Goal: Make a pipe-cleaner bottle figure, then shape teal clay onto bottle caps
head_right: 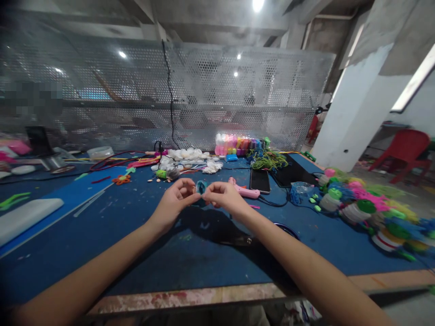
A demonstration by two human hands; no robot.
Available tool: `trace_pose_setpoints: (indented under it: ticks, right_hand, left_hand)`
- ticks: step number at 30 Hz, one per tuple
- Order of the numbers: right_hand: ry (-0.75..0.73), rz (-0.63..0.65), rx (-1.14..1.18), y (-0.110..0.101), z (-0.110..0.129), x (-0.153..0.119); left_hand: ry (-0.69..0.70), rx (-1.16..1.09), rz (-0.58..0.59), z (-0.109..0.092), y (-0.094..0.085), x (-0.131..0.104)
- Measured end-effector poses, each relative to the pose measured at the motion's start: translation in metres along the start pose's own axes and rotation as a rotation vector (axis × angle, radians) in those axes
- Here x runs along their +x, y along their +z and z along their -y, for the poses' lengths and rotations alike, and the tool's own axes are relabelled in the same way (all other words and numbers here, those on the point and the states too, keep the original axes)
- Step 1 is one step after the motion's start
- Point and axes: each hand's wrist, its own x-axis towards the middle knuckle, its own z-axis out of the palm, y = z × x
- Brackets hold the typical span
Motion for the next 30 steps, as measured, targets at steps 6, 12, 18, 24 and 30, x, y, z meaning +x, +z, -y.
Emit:
trace_pose_setpoints:
  ticks: [6, 12, 18, 24, 30]
  right_hand:
    - [-0.031, 0.036, -0.069, -0.002, 0.001, -0.001]
    - [-0.134, -0.2, -0.435, 0.008, 0.004, -0.005]
    - [-0.152, -0.398, -0.9, 0.012, 0.009, -0.007]
    - [0.005, -0.281, -1.431, 0.021, 0.027, -0.008]
    - [0.083, -0.32, -0.748, -0.007, 0.032, 0.005]
  left_hand:
    - [0.04, 0.031, -0.017, 0.0, -0.002, 0.0]
    - [0.198, 0.369, -0.168, 0.002, 0.006, -0.007]
    - [0.321, 0.757, -0.191, 0.002, 0.019, -0.016]
    - [0.271, 1.475, 0.026, -0.02, 0.025, -0.007]
    - [0.761, 1.397, 0.231, -0.035, 0.012, 0.01]
